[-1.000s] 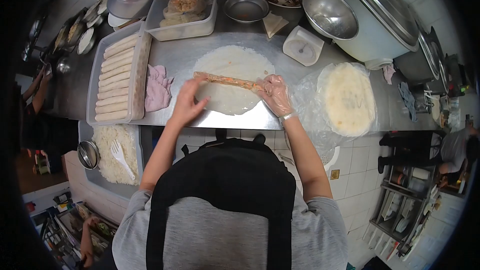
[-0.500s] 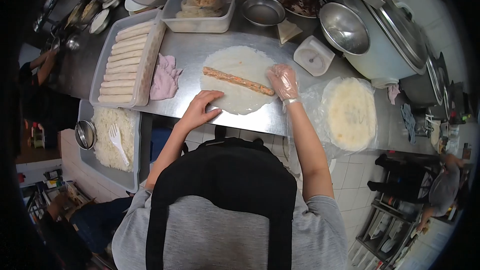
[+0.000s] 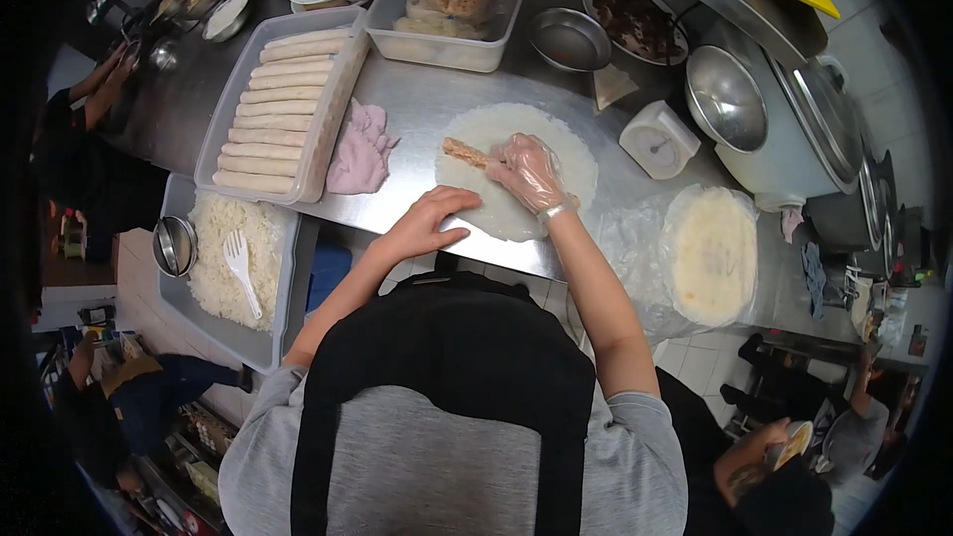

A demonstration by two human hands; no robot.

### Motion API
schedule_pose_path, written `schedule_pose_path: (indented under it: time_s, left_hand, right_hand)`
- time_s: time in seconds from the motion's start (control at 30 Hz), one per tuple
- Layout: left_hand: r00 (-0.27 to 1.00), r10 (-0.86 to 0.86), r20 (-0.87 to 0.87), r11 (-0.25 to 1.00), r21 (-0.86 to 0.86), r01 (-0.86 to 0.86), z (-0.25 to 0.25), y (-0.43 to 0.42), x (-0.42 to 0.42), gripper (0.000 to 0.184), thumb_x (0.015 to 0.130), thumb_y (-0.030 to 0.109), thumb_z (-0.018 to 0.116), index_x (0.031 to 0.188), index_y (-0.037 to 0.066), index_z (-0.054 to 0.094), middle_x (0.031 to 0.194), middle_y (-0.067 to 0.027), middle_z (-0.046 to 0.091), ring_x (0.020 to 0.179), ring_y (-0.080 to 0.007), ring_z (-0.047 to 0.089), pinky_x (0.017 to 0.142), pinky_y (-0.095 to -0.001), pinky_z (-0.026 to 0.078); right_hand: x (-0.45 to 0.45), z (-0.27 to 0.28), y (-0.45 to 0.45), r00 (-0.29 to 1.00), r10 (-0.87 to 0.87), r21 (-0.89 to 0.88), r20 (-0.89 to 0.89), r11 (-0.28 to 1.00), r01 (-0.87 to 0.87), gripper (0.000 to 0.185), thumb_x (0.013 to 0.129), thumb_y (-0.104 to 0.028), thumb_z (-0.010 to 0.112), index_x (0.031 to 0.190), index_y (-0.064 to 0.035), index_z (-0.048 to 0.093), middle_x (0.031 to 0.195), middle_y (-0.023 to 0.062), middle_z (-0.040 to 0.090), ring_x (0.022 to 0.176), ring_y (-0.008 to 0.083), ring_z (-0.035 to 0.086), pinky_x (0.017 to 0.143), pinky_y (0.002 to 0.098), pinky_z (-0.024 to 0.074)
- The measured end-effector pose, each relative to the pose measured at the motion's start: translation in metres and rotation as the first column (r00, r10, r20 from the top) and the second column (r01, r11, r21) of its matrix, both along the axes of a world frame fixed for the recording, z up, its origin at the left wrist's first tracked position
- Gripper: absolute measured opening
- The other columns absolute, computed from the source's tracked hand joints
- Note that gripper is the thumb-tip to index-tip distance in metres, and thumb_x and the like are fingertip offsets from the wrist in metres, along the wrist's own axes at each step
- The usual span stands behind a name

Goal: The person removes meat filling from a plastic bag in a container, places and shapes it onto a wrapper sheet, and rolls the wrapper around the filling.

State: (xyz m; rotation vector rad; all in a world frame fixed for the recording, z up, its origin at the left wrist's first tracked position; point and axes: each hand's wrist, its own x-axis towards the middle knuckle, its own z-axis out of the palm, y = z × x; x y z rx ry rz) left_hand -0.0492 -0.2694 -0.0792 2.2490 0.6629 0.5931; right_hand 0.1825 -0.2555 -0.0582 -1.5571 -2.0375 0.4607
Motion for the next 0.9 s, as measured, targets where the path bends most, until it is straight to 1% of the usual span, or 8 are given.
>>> schedule_pose_path:
  time_s: [0.13,0.23,0.33,0.4,0.53,0.63,0.7,0.9]
  left_hand:
    - [0.999,-0.042,-0.001,0.998,-0.050,0.042,0.007,0.006,-0.006,0.048,0.078,0.015,0.069,0.124,0.006,0.058,0.127,-0.0111,0.058,0.120,-0.0306,0.050,0.103,-0.0396,0.040]
    - [1.000,-0.020,0.010,0.995,-0.102,0.021,0.015,0.011,-0.018,0.047,0.079,0.015,0.068,0.124,0.006,0.058,0.128,-0.0104,0.057,0.122,-0.0298,0.049,0.103,-0.0388,0.039]
    - [1.000,0.028,0.003,0.995,-0.096,-0.027,0.015,0.017,-0.033,0.045,0.080,0.014,0.068,0.124,0.006,0.059,0.128,-0.0105,0.057,0.122,-0.0293,0.049,0.103,-0.0384,0.040]
    - [0.999,0.036,-0.003,0.992,-0.120,-0.036,0.017,0.024,-0.042,0.045,0.081,0.014,0.068,0.124,0.005,0.059,0.128,-0.0104,0.057,0.121,-0.0295,0.050,0.103,-0.0388,0.040]
    - [1.000,0.022,0.001,0.995,-0.096,-0.022,0.016,0.029,-0.049,0.045,0.081,0.014,0.067,0.124,0.005,0.059,0.128,-0.0107,0.058,0.121,-0.0298,0.050,0.103,-0.0391,0.040]
    - [1.000,0.014,0.014,0.995,-0.098,-0.012,0.011,0.034,-0.050,0.044,0.081,0.013,0.067,0.124,0.005,0.059,0.128,-0.0114,0.058,0.120,-0.0300,0.051,0.102,-0.0392,0.040]
    - [1.000,0.004,0.013,0.996,-0.091,-0.003,0.010,0.036,-0.051,0.043,0.081,0.013,0.067,0.123,0.005,0.059,0.127,-0.0121,0.058,0.120,-0.0302,0.051,0.102,-0.0395,0.041]
    - [0.994,-0.047,0.103,0.996,-0.075,0.055,-0.013,0.042,-0.045,0.040,0.082,0.013,0.067,0.121,0.006,0.060,0.125,-0.0116,0.058,0.118,-0.0295,0.051,0.101,-0.0396,0.041]
  right_hand:
    - [-0.002,-0.005,0.006,0.999,0.027,0.086,0.042,0.996,-0.030,0.022,0.075,-0.024,0.070,0.088,-0.0072,0.071,0.079,0.0118,0.061,0.084,0.0285,0.059,0.078,0.0406,0.0466]
    - [0.017,0.011,0.019,0.984,0.074,-0.055,-0.160,0.995,-0.083,0.022,0.075,-0.023,0.069,0.089,-0.0054,0.070,0.078,0.0135,0.060,0.082,0.0294,0.059,0.076,0.0424,0.0460]
    - [0.032,0.008,0.029,0.934,-0.215,-0.050,-0.284,0.976,0.210,0.020,0.075,-0.019,0.067,0.086,-0.0027,0.068,0.078,0.0160,0.061,0.081,0.0327,0.060,0.074,0.0435,0.0460]
    - [0.032,-0.005,0.038,0.980,-0.157,0.024,0.119,0.988,0.155,0.017,0.075,-0.016,0.064,0.082,-0.0008,0.066,0.081,0.0178,0.062,0.079,0.0356,0.061,0.072,0.0432,0.0470]
    - [0.019,-0.016,0.042,0.972,-0.157,0.148,0.174,0.980,0.132,0.016,0.074,-0.015,0.064,0.080,0.0001,0.066,0.082,0.0192,0.063,0.081,0.0365,0.062,0.072,0.0414,0.0478]
    - [0.007,-0.005,0.037,0.976,-0.213,0.050,-0.050,0.975,0.216,0.014,0.074,-0.013,0.064,0.079,0.0000,0.066,0.081,0.0194,0.063,0.079,0.0365,0.061,0.073,0.0410,0.0486]
    - [-0.008,0.009,0.026,0.991,-0.045,-0.005,-0.129,0.999,0.045,0.012,0.074,-0.011,0.065,0.079,-0.0001,0.066,0.080,0.0192,0.063,0.078,0.0362,0.061,0.073,0.0406,0.0490]
    - [-0.018,-0.022,0.013,0.992,-0.023,0.041,0.127,0.999,0.018,0.013,0.073,-0.006,0.064,0.085,-0.0029,0.067,0.075,0.0155,0.058,0.079,0.0347,0.055,0.075,0.0429,0.0449]
